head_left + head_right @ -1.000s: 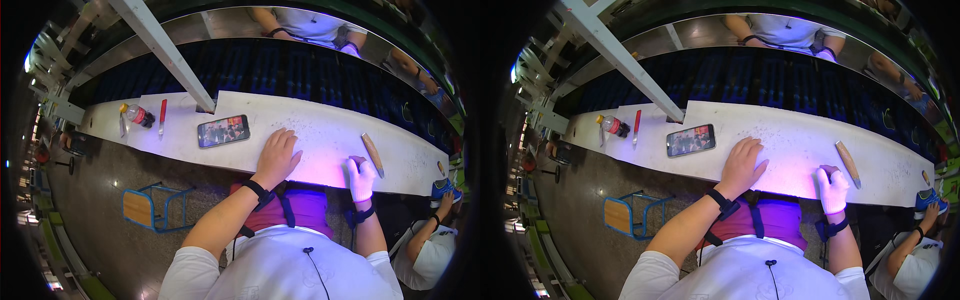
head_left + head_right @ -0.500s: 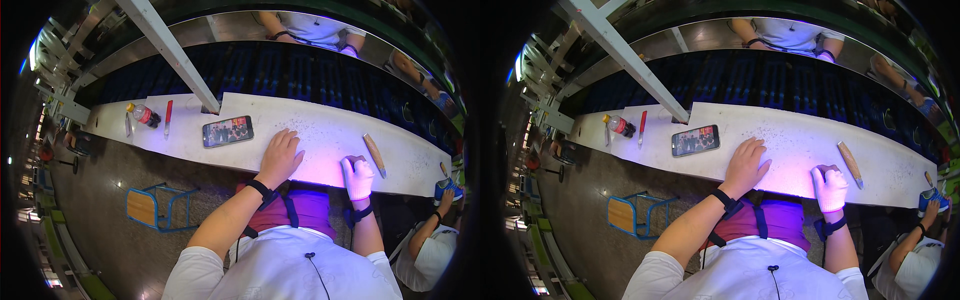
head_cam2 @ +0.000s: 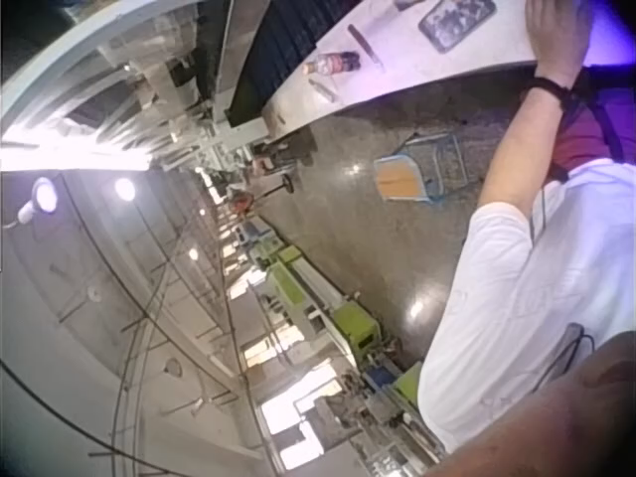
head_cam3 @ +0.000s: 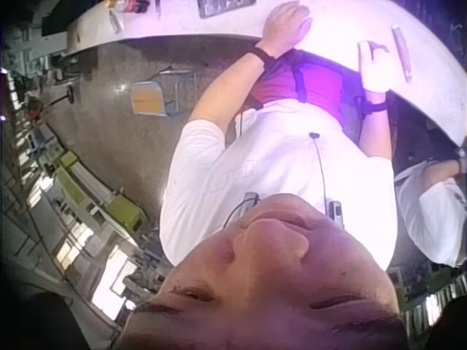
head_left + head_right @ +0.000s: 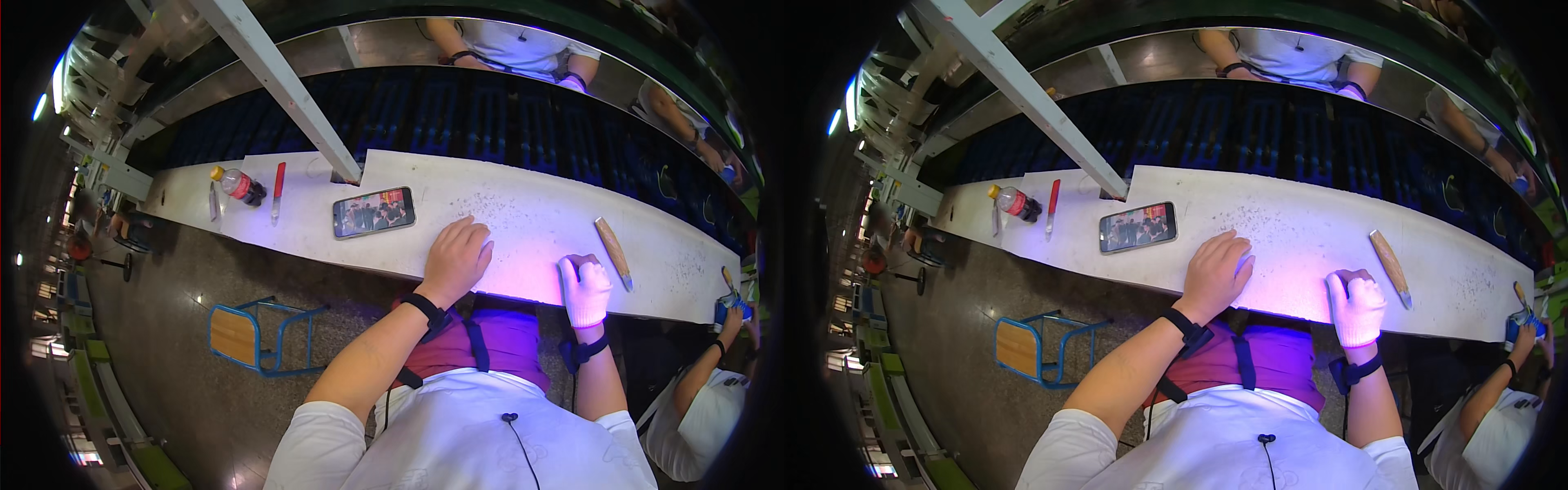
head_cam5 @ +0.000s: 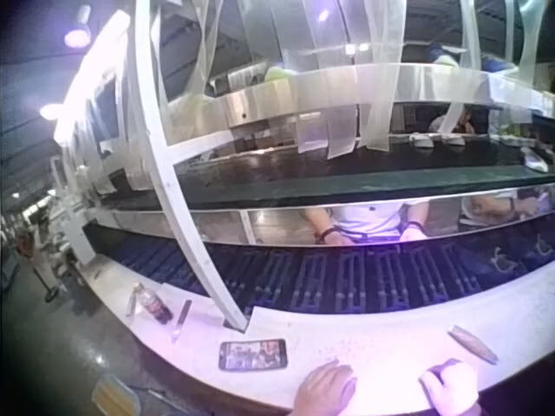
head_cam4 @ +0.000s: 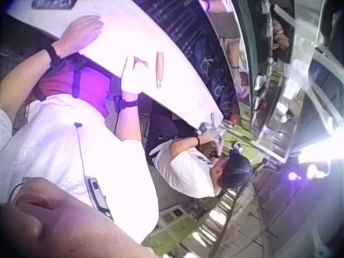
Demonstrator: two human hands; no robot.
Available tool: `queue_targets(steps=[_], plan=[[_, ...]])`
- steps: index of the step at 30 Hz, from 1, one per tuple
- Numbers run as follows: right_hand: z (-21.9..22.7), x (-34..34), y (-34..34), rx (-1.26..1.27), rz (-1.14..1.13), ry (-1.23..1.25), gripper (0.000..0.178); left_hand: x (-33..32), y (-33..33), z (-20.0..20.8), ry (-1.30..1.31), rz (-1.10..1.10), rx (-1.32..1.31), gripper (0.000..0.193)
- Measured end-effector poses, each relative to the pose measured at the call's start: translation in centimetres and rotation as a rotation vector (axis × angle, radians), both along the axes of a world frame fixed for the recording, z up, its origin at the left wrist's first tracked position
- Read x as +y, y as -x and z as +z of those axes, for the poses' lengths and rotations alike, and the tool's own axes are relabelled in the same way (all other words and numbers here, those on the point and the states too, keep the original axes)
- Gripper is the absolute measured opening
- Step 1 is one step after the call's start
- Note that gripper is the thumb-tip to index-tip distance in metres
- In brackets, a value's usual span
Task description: Inspecting a blue running shoe on an assembly line for quality control.
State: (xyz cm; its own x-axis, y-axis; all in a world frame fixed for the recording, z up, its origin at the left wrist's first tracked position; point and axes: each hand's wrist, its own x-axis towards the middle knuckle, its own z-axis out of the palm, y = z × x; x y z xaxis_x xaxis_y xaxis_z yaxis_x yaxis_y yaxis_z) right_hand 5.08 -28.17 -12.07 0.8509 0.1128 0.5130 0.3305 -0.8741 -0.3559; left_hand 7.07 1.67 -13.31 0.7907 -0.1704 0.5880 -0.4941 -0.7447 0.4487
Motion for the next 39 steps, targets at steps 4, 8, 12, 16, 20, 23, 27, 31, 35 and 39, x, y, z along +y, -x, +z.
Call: queue_targets(steps=[4, 8, 12, 16, 20, 23, 27, 31, 35, 39], plan=[[0.1, 0.1, 0.0, 0.012, -0.023, -0.001, 0.009, -0.1, 0.0, 0.2, -0.028, -0.003, 0.014, 0.024], [0.4, 0.3, 0.1, 0.034, -0.044, -0.001, 0.010, -0.2, -0.1, 0.1, -0.037, 0.000, 0.008, 0.022], [1.0, 0.5, 0.2, 0.089, -0.072, -0.013, 0.015, -0.3, 0.0, 0.2, -0.049, -0.014, 0.000, 0.021], [1.2, 0.6, 0.2, 0.138, -0.102, 0.004, 0.018, -0.3, -0.1, 0.3, -0.060, -0.008, 0.027, 0.021], [0.9, 0.5, 0.1, 0.129, -0.099, 0.028, 0.016, -0.3, -0.2, 0.3, -0.051, -0.010, 0.019, 0.022], [0.6, 0.4, 0.2, 0.064, -0.069, 0.018, 0.013, -0.3, -0.1, 0.2, -0.031, -0.016, 0.017, 0.022], [0.3, 0.3, 0.1, 0.070, -0.059, 0.019, 0.011, -0.3, -0.1, 0.1, -0.034, -0.012, 0.033, 0.022], [0.2, 0.2, -0.1, 0.030, -0.024, 0.008, 0.010, -0.2, -0.2, 0.2, -0.034, -0.011, 0.036, 0.022], [-0.1, 0.3, -0.1, 0.032, -0.038, 0.035, 0.009, -0.1, -0.3, 0.2, -0.015, -0.024, 0.035, 0.023], [-0.1, 0.2, 0.0, -0.001, -0.039, 0.033, 0.011, 0.0, -0.4, 0.1, -0.020, -0.049, 0.040, 0.023]])
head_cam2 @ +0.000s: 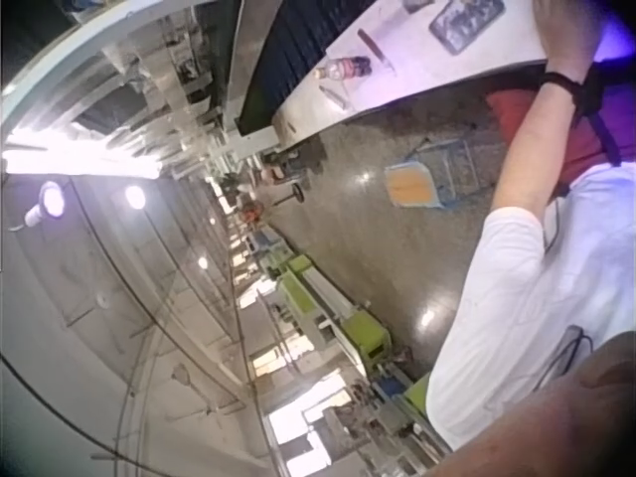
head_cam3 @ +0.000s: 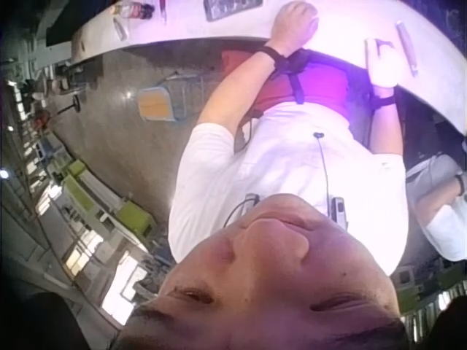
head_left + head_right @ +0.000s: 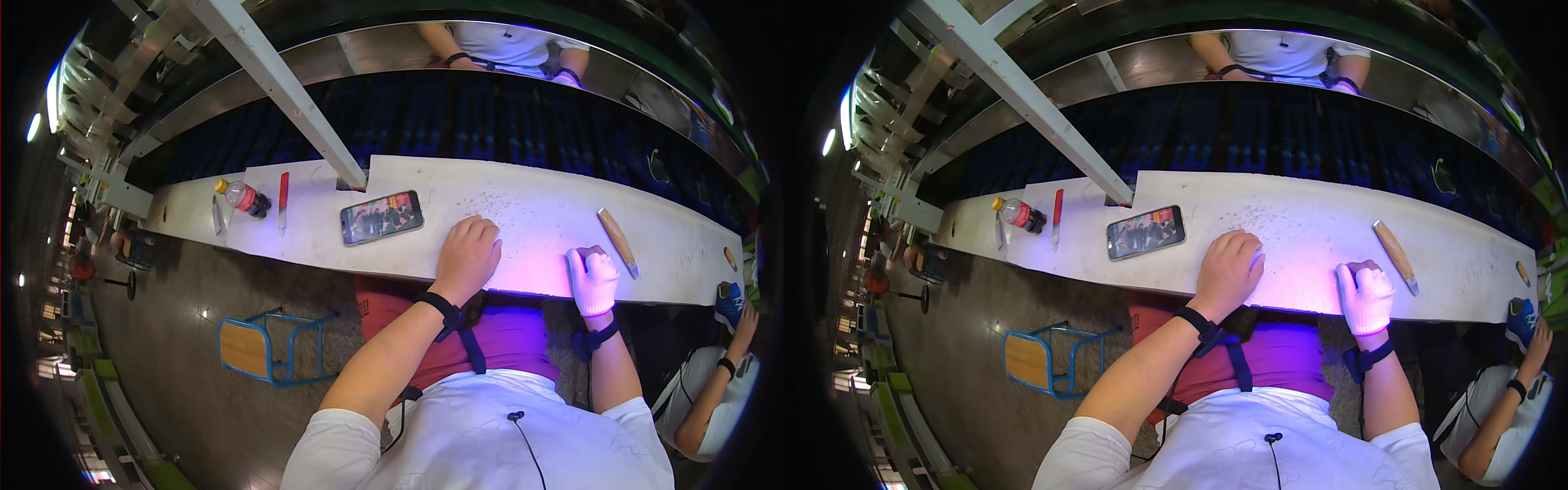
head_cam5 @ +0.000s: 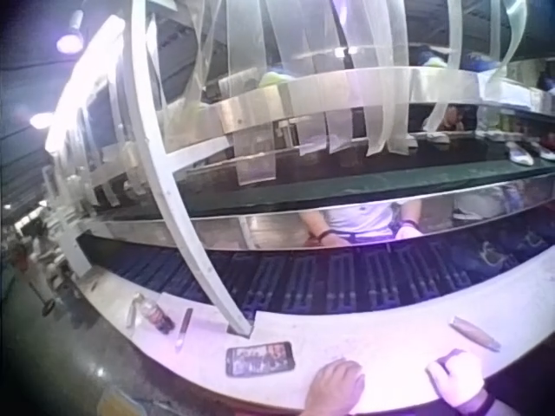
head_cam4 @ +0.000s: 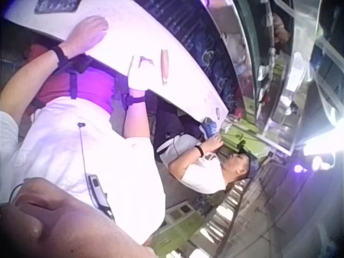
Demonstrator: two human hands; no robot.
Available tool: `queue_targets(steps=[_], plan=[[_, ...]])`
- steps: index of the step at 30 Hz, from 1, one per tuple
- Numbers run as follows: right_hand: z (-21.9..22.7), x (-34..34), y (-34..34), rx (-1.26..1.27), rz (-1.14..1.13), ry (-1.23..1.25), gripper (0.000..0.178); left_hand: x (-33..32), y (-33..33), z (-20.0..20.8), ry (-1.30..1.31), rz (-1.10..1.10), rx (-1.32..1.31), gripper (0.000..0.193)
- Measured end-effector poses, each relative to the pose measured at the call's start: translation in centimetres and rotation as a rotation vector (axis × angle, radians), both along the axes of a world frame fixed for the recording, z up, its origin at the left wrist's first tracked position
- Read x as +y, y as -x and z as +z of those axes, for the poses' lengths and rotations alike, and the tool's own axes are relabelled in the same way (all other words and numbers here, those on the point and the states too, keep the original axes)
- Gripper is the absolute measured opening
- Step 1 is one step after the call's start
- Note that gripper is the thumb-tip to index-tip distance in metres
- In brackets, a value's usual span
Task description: Inspecting a blue running shoe on an assembly line for quality control.
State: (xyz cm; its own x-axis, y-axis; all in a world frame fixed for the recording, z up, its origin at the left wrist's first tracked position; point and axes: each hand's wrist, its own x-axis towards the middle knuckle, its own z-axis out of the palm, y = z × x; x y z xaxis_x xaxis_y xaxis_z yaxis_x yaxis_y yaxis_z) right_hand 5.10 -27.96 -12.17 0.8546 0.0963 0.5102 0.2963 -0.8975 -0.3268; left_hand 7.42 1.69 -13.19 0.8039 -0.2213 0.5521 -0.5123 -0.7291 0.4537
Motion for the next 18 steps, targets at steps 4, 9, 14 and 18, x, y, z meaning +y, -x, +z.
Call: queue_targets(steps=[4, 9, 14, 18], plan=[[0.13, -0.20, -0.03, -0.024, 0.038, -0.003, 0.013, 0.03, 0.06, -0.10, 0.007, -0.007, 0.008, 0.024], [0.19, -0.21, -0.07, -0.043, 0.047, 0.004, 0.014, 0.22, 0.22, 0.05, -0.005, -0.039, 0.016, 0.027], [0.07, -0.06, -0.04, -0.031, -0.006, -0.013, 0.014, 0.45, 0.34, 0.20, -0.033, -0.101, 0.027, 0.028], [0.20, 0.10, -0.08, -0.001, -0.043, 0.002, 0.014, 0.59, 0.39, 0.34, -0.073, -0.125, 0.055, 0.030]])
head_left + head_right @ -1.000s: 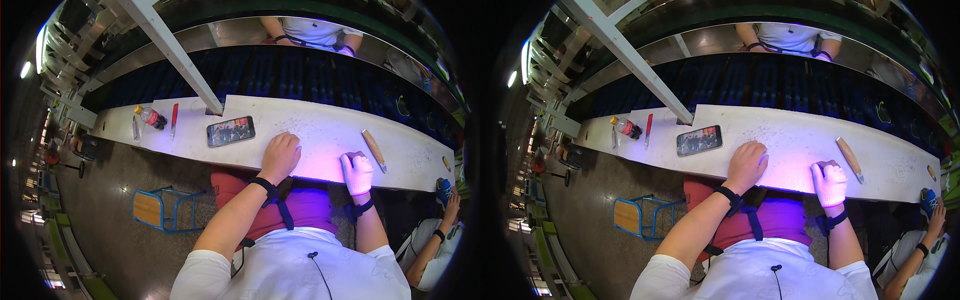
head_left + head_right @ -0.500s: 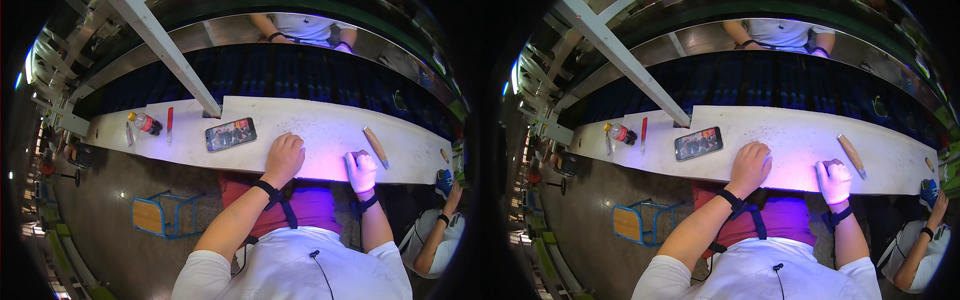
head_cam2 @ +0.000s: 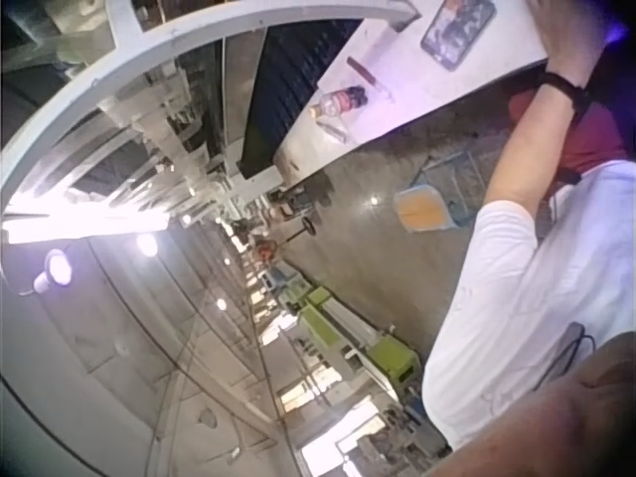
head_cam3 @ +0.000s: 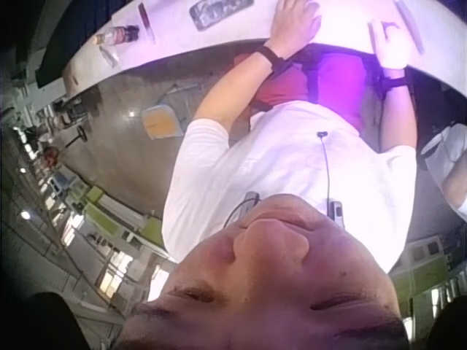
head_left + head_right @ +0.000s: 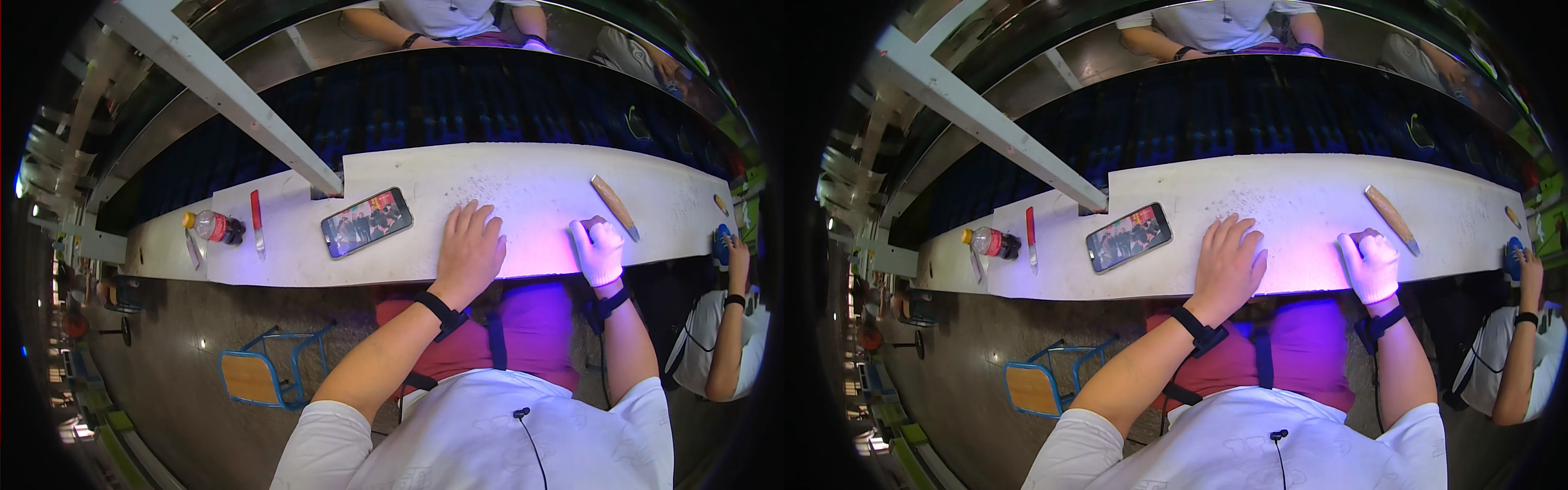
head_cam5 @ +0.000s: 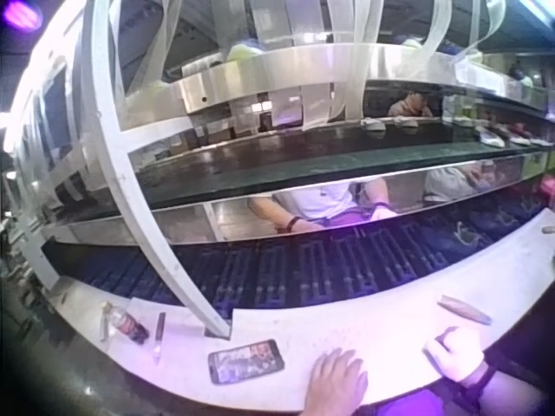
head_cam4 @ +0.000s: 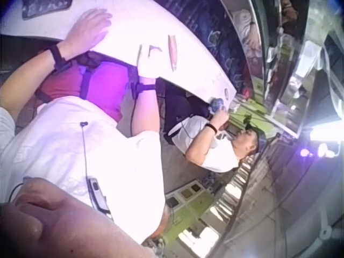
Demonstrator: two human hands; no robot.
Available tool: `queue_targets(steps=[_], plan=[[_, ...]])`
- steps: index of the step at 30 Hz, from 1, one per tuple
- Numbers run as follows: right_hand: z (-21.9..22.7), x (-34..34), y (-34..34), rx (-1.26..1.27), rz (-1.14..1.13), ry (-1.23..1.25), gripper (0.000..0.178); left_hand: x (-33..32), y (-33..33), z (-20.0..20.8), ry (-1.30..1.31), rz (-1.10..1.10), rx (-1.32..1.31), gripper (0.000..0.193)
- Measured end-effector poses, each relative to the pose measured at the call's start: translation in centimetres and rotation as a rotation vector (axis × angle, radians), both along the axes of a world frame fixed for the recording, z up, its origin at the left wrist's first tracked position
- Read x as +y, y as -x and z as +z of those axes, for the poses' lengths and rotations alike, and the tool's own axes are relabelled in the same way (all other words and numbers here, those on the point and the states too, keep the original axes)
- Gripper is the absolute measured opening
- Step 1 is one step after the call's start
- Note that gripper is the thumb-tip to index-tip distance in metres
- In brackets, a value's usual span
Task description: Inspecting a blue running shoe on an assembly line for quality control.
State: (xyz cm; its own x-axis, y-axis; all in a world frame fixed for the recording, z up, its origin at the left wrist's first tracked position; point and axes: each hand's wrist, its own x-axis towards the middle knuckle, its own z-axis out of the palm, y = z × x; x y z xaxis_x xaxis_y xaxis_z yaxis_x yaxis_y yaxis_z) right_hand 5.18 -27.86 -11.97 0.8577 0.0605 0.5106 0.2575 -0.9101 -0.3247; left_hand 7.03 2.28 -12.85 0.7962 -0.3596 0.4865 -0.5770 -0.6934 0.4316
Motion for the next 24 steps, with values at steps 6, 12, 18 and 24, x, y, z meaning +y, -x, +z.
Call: queue_targets(steps=[6, 12, 18, 24], plan=[[0.1, 0.2, 0.0, 0.060, -0.051, -0.011, 0.015, 0.2, 0.0, 0.6, -0.020, -0.026, 0.065, 0.031], [-0.2, 0.3, -0.1, 0.084, -0.071, -0.008, 0.020, -0.3, -0.2, 0.9, -0.105, 0.003, 0.057, 0.041], [0.9, 0.6, -0.3, 0.254, -0.141, 0.002, 0.029, -0.7, -0.2, 0.2, -0.105, 0.044, 0.018, 0.046], [1.6, 0.6, -0.9, 0.338, -0.115, 0.099, 0.036, -0.9, 0.0, -0.3, -0.100, 0.082, 0.001, 0.045]])
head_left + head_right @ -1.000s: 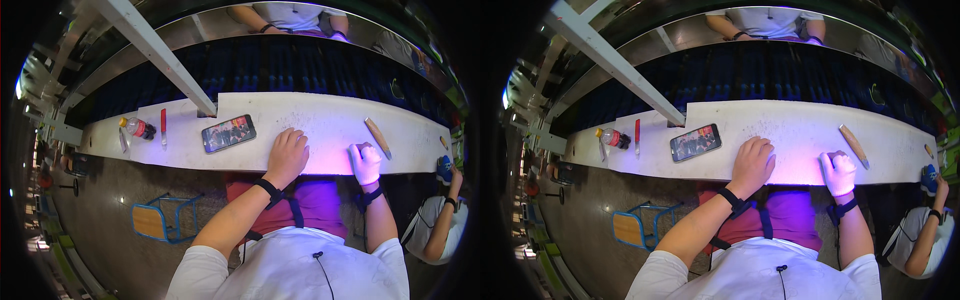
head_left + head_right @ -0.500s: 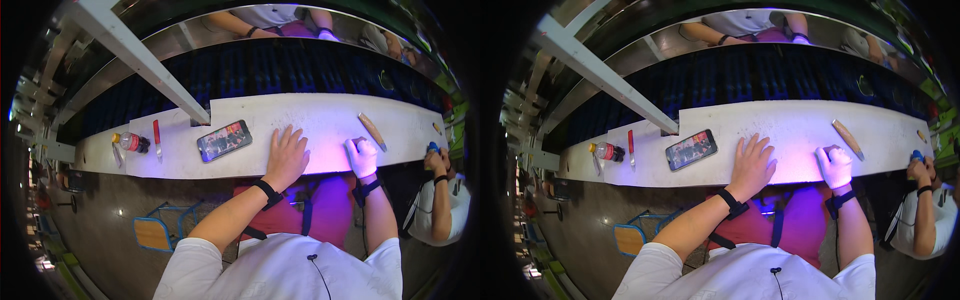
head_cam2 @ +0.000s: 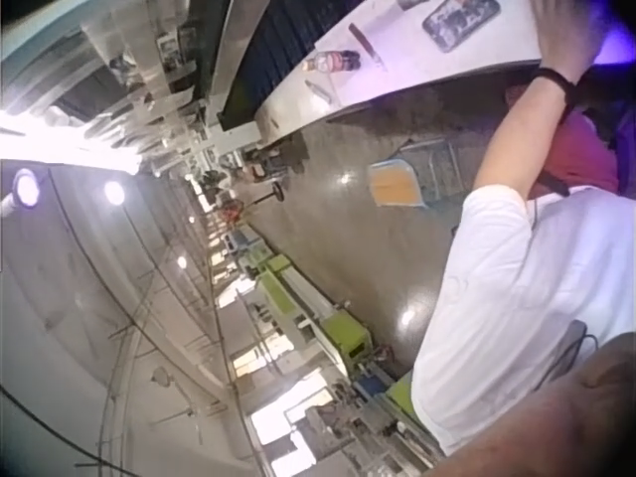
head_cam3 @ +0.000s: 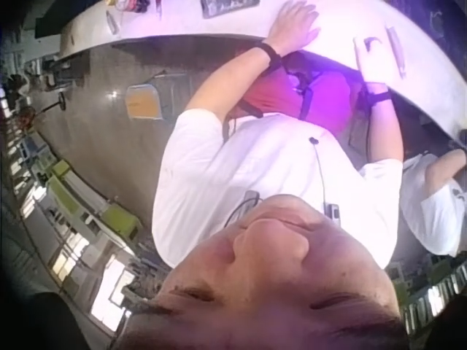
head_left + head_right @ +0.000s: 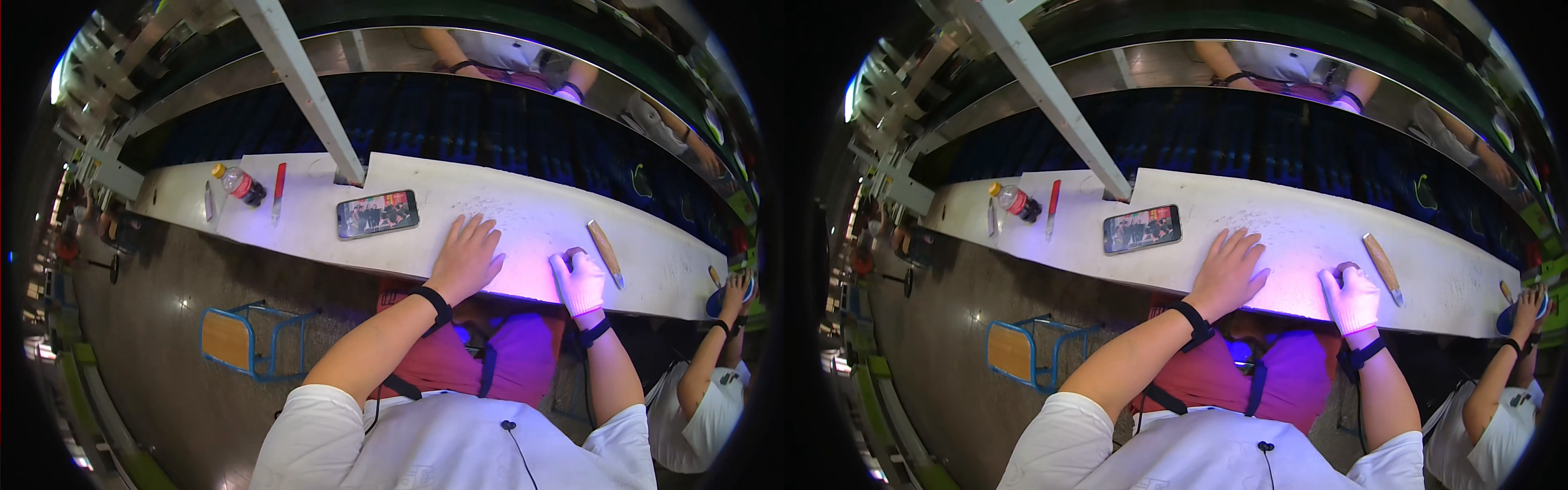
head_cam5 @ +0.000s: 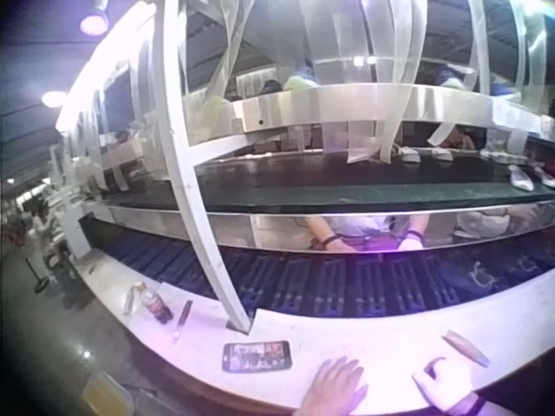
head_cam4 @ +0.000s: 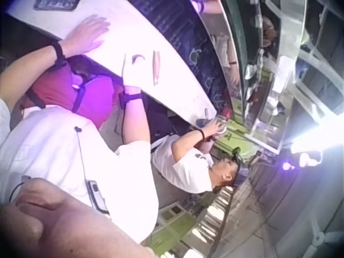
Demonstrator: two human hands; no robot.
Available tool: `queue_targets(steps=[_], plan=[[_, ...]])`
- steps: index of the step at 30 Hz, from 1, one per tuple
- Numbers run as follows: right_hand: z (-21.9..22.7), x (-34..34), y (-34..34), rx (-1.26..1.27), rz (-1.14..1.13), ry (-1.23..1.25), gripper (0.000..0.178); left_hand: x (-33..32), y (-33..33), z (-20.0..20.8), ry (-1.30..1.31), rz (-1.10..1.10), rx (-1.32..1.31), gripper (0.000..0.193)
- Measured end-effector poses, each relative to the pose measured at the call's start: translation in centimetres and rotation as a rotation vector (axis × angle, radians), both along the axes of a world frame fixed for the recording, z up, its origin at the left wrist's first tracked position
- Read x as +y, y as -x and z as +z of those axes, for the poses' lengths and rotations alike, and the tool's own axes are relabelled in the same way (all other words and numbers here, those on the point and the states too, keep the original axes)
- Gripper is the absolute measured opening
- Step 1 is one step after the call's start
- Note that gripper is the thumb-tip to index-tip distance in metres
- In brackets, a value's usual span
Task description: Inspecting a blue running shoe on an assembly line for quality control.
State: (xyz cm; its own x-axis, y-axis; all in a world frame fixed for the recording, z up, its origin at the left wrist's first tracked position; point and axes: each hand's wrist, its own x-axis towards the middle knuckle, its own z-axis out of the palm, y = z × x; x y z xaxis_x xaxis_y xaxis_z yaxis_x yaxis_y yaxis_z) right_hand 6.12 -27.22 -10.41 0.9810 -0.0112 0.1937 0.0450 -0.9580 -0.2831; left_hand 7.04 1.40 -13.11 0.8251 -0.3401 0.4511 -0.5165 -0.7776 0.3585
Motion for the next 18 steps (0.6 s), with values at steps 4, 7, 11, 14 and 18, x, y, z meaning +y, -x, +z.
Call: queue_targets(steps=[4, 7, 11, 14, 18], plan=[[-0.5, -0.2, 0.2, -0.038, 0.024, -0.023, 0.034, -0.2, -0.1, 0.0, 0.002, -0.002, -0.029, 0.044], [-0.9, -0.3, 0.5, -0.092, 0.054, 0.006, 0.032, -0.2, -0.2, -0.1, 0.006, -0.005, -0.043, 0.042], [-1.1, -0.4, 0.5, -0.114, 0.063, 0.033, 0.031, -0.2, -0.2, -0.1, 0.010, -0.004, -0.047, 0.041], [-0.9, -0.3, 0.6, -0.122, 0.051, 0.025, 0.031, -0.2, -0.2, -0.1, -0.003, -0.007, -0.044, 0.040], [-0.7, 0.0, 0.7, -0.135, 0.036, 0.016, 0.034, -0.1, -0.3, -0.2, -0.008, -0.032, -0.027, 0.039]])
